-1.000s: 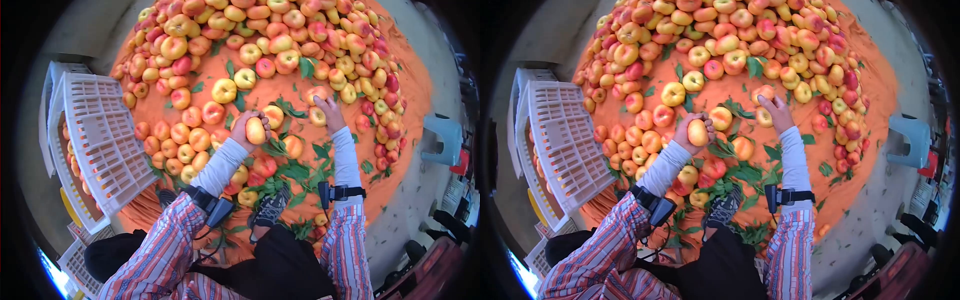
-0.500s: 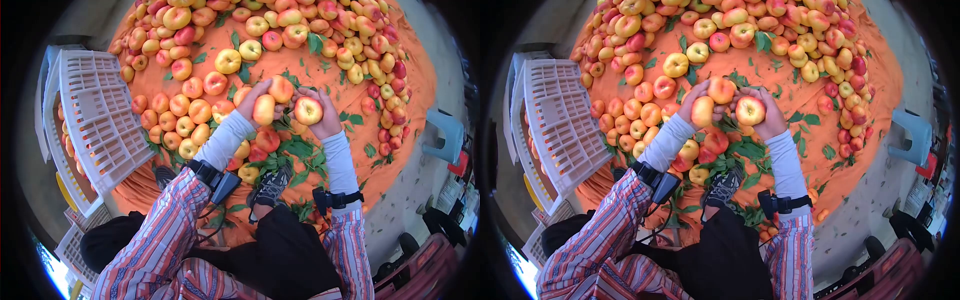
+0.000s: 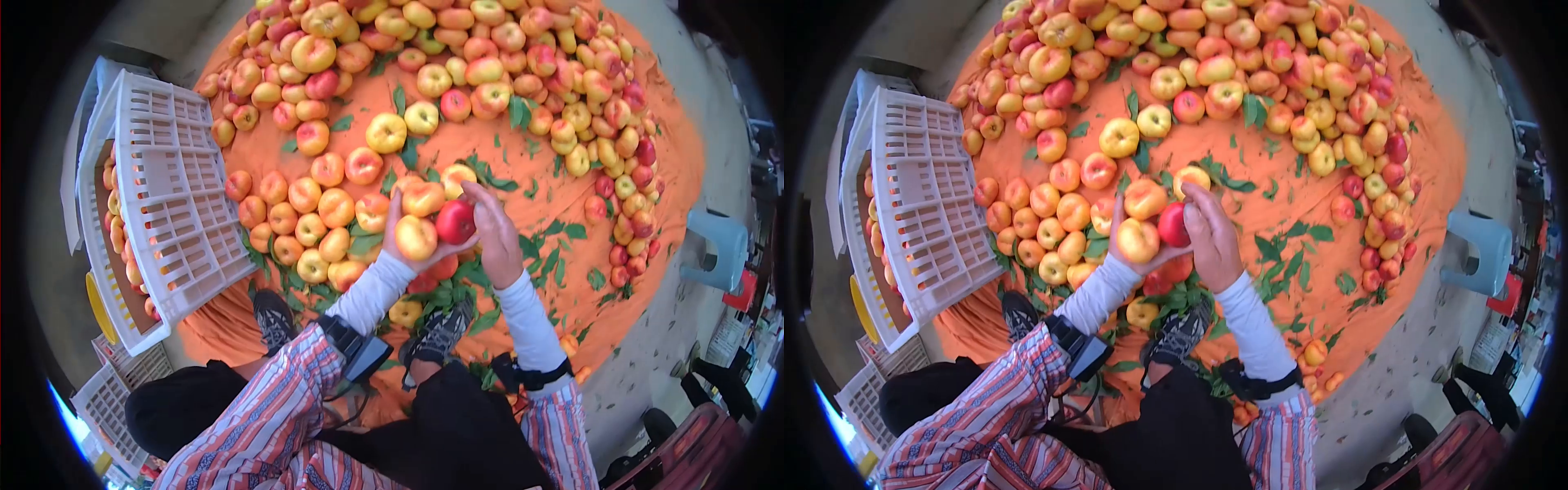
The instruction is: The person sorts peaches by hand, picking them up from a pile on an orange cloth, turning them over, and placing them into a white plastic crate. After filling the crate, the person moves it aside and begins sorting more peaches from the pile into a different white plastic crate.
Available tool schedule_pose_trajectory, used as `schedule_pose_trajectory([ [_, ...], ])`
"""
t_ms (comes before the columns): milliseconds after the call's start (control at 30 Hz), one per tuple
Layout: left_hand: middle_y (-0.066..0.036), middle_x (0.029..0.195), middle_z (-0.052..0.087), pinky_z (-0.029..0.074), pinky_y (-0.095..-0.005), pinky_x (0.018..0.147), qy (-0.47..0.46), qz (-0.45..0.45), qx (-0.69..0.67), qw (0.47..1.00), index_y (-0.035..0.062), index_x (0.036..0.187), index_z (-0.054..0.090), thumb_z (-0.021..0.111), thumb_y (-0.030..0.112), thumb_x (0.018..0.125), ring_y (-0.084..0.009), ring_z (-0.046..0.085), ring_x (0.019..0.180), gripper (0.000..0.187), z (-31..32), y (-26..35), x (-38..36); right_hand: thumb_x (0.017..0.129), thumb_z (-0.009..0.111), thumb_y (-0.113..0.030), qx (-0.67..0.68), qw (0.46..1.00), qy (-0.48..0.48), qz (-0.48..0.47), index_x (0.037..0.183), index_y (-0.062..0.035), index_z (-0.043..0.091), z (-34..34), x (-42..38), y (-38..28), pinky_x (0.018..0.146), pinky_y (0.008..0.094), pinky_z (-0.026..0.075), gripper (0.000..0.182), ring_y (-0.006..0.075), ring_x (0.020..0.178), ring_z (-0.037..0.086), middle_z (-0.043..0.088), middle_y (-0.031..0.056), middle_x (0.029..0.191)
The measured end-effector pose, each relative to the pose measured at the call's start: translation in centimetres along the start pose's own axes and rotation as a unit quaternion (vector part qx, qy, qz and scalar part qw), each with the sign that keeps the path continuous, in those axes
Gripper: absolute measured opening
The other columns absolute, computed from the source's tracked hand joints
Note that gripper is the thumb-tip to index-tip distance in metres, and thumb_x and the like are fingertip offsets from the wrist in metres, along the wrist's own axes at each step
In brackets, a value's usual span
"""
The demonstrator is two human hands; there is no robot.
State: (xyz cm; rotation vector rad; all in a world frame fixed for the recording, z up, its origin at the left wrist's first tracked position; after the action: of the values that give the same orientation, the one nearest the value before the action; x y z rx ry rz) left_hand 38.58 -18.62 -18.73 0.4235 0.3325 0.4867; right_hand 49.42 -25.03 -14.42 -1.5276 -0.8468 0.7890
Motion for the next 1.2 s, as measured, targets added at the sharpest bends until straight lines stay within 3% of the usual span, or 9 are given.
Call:
schedule_pose_trajectory([
  [67,-0.008,0.122,0.043,0.026,-0.0387,0.102,0.061,0.042,0.329,0.942,0.0102,0.125,0.028,0.056,0.052,0.076,-0.0201,0.041,0.114,0.07,-0.6,1.4,-0.4,0.087,0.047,-0.023,-0.01,0.999,0.03,0.017,0.11,0.0049,0.048,-0.7,1.5,0.0,0.085,0.0301,0.04,0.036,0.0205,0.098,0.051,0.053,0.0147,0.105],
  [233,-0.006,0.111,0.048,0.037,-0.0398,0.092,0.151,0.14,0.191,0.96,0.01,0.117,0.037,0.067,0.039,0.071,-0.0218,0.048,0.104,0.062,1.1,12.5,-3.1,0.077,0.061,-0.03,-0.166,0.978,0.108,0.059,0.109,0.0047,0.047,-4.5,8.3,4.5,0.073,0.0324,0.046,0.049,0.0232,0.089,0.055,0.051,0.0166,0.103],
  [300,-0.006,0.105,0.052,0.042,-0.0301,0.084,0.219,0.22,0.826,0.47,0.0055,0.113,0.041,0.075,0.028,0.066,-0.0193,0.052,0.096,0.062,3.0,20.1,-5.7,0.073,0.064,-0.032,-0.383,0.911,0.148,-0.043,0.112,0.0008,0.045,-5.2,11.9,4.7,0.072,0.0349,0.047,0.055,0.026,0.089,0.055,0.049,0.017,0.104],
  [500,-0.015,0.117,0.047,0.036,-0.0401,0.098,0.332,0.315,0.612,0.645,-0.0003,0.111,0.046,0.066,0.025,0.074,-0.025,0.044,0.111,0.049,2.7,37.9,-12.7,0.068,0.066,-0.038,-0.589,0.799,0.117,0.033,0.116,-0.0072,0.042,-3.9,18.0,5.7,0.073,0.0403,0.047,0.061,0.0302,0.092,0.054,0.047,0.0173,0.103],
  [667,-0.014,0.119,0.047,0.035,-0.0383,0.098,0.43,0.261,0.564,0.655,0.0004,0.114,0.045,0.061,0.018,0.075,-0.0241,0.044,0.112,0.045,-5.1,48.6,-17.8,0.077,0.053,-0.034,-0.108,0.986,0.097,0.084,0.112,-0.0044,0.045,-5.0,16.1,9.8,0.066,0.0364,0.05,0.047,0.0283,0.086,0.057,0.054,0.0174,0.104],
  [767,-0.013,0.119,0.046,0.034,-0.0373,0.098,0.477,0.202,0.572,0.635,0.0008,0.115,0.045,0.057,0.014,0.076,-0.0235,0.043,0.113,0.044,-9.6,52.1,-19.3,0.084,0.038,-0.036,0.521,0.828,-0.035,0.204,0.113,-0.0031,0.044,-4.2,12.1,9.9,0.064,0.0352,0.05,0.044,0.0261,0.089,0.056,0.053,0.0185,0.109],
  [1067,-0.011,0.122,0.046,0.032,-0.0342,0.098,0.246,0.3,0.816,0.428,0.0021,0.12,0.043,0.048,0.003,0.077,-0.0218,0.043,0.115,0.043,-1.6,45.5,-9.6,0.089,0.034,-0.042,0.615,0.767,-0.069,0.169,0.113,-0.0024,0.044,-3.8,8.9,7.5,0.067,0.0358,0.051,0.048,0.0275,0.087,0.055,0.045,0.0209,0.119],
  [1167,-0.011,0.124,0.045,0.033,-0.032,0.097,0.065,0.179,0.794,0.577,0.0024,0.12,0.044,0.048,0.0,0.074,-0.0219,0.043,0.114,0.046,2.2,31.3,-4.1,0.09,0.032,-0.042,0.512,0.835,-0.083,0.184,0.114,-0.0022,0.044,-1.4,8.2,5.5,0.069,0.0355,0.05,0.048,0.0271,0.09,0.054,0.043,0.0203,0.12],
  [1200,-0.01,0.125,0.043,0.035,-0.0391,0.095,0.113,0.055,0.556,0.822,0.0061,0.123,0.041,0.044,0.02,0.082,-0.0242,0.043,0.113,0.044,1.1,26.3,-2.7,0.09,0.032,-0.042,0.466,0.86,-0.091,0.188,0.114,-0.0021,0.044,-0.2,8.0,4.6,0.07,0.0357,0.049,0.048,0.027,0.092,0.053,0.043,0.0201,0.121],
])
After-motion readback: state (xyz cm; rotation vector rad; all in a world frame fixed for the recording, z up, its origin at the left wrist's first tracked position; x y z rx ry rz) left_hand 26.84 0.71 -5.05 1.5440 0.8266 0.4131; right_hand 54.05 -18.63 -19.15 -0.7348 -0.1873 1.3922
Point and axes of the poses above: each hand's wrist, its own x-axis towards the middle knuckle, its own z-axis out of the palm, y = z × x, the point moved 3 cm from there along x, towards the middle knuckle
